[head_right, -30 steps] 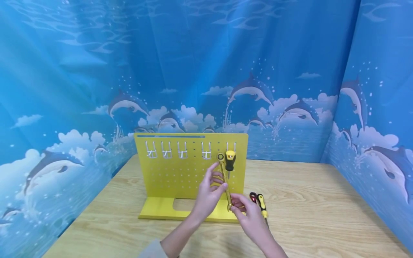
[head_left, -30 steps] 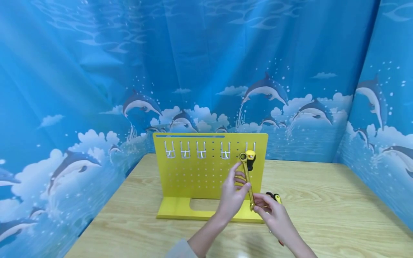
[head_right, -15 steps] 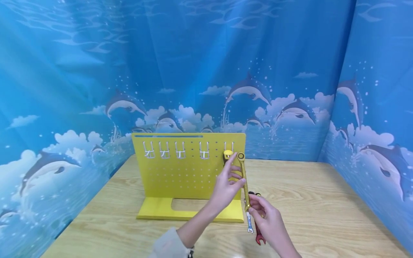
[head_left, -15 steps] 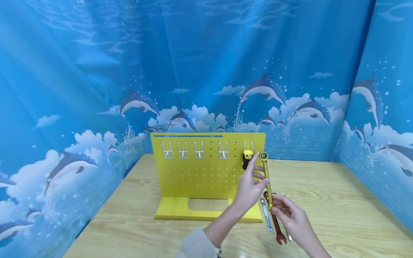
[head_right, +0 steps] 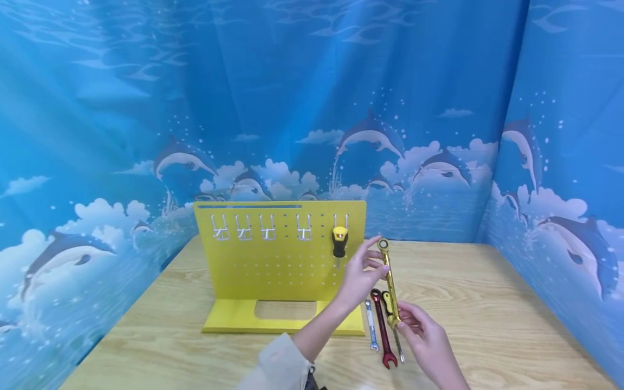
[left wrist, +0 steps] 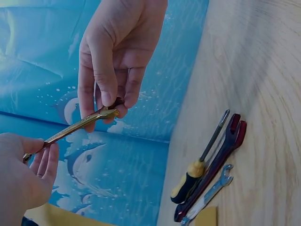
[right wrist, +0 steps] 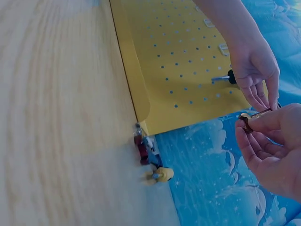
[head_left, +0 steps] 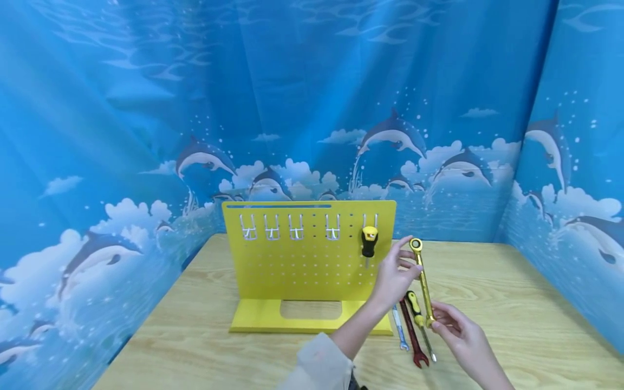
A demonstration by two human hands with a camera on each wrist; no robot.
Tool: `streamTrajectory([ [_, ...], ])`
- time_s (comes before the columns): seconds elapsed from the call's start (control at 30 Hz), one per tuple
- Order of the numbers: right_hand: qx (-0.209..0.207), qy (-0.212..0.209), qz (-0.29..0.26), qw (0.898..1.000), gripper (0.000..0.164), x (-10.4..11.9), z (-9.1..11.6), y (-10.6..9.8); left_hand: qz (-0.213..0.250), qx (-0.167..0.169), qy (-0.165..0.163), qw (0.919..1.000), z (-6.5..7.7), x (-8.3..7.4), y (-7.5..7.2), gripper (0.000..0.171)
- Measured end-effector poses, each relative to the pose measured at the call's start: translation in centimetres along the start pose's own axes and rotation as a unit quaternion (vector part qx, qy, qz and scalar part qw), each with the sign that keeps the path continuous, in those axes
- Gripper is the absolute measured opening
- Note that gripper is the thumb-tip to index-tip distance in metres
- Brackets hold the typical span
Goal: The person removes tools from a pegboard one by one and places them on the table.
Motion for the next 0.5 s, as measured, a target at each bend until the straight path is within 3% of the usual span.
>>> streamTrajectory([
  [0.13, -0.004, 0.004, 0.011, 1.0, 0.029, -0.8, 0.6, -0.4, 0.013, 0.001, -0.018, 0.9997, -0.5, 1.3, 0.8, 0.058],
  [0.5, 0.002, 0.065, 0.02, 0.998, 0.03, -3.0, 1.5, -1.1, 0.044, 0.001, -0.061, 0.9972, -1.0, 4.0, 2.3, 0.057],
])
Point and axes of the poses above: each hand's wrist, its own z-axis away from the middle knuckle, its own y-axis out of the palm, x = y × z, the point moved 4 cm from there along -z, towards the middle knuckle, and after that the axes turned 14 degrees about x, right-handed, at the moved point
